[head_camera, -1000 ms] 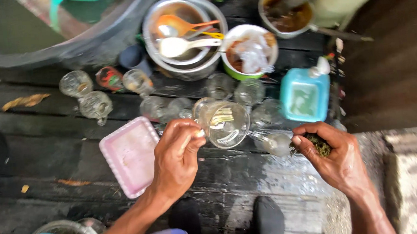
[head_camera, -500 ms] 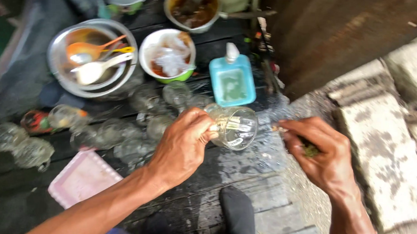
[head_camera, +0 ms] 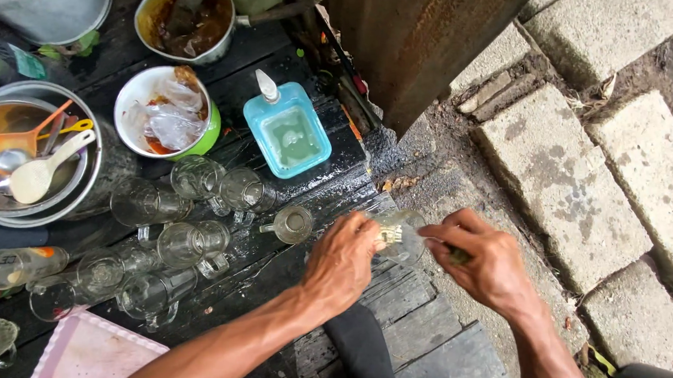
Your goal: Washing various glasses and containers with a scrub pad and rinsing them.
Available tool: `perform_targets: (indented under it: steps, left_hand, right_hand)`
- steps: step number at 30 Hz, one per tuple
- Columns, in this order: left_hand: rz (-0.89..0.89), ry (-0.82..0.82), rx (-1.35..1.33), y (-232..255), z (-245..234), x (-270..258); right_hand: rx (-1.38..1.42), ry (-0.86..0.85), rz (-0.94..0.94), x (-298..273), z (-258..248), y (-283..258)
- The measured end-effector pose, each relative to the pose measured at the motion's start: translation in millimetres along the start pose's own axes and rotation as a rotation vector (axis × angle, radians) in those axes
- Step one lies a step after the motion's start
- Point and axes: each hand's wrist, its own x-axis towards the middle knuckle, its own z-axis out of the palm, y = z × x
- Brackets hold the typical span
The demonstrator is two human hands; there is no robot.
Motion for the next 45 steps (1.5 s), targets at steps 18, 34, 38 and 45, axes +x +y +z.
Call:
perform_targets:
  steps: [18,34,38,45]
  left_hand:
    - [-0.241,0.207,0.165,-54.0,75.6,27.5]
    - [-0.821,0.286,-0.360,-32.7,67.3,20.7]
    - [-0.570,0.588,-0.199,-50.6,90.1,14.8]
    - [-0.408,0.499,0.062,-59.3,85.5,43.1]
  right_hand:
    - [-0.665,-0.553,-0.097,80.5,93.1,70.6]
    - [-0.765,-0.195,-0.092,223.2,171.5,136.3]
    - [-0.509,-0.120,-0.030,227.3,170.1,117.4]
    - [0.025,-0.161,0.587,156.5,72.0,62.4]
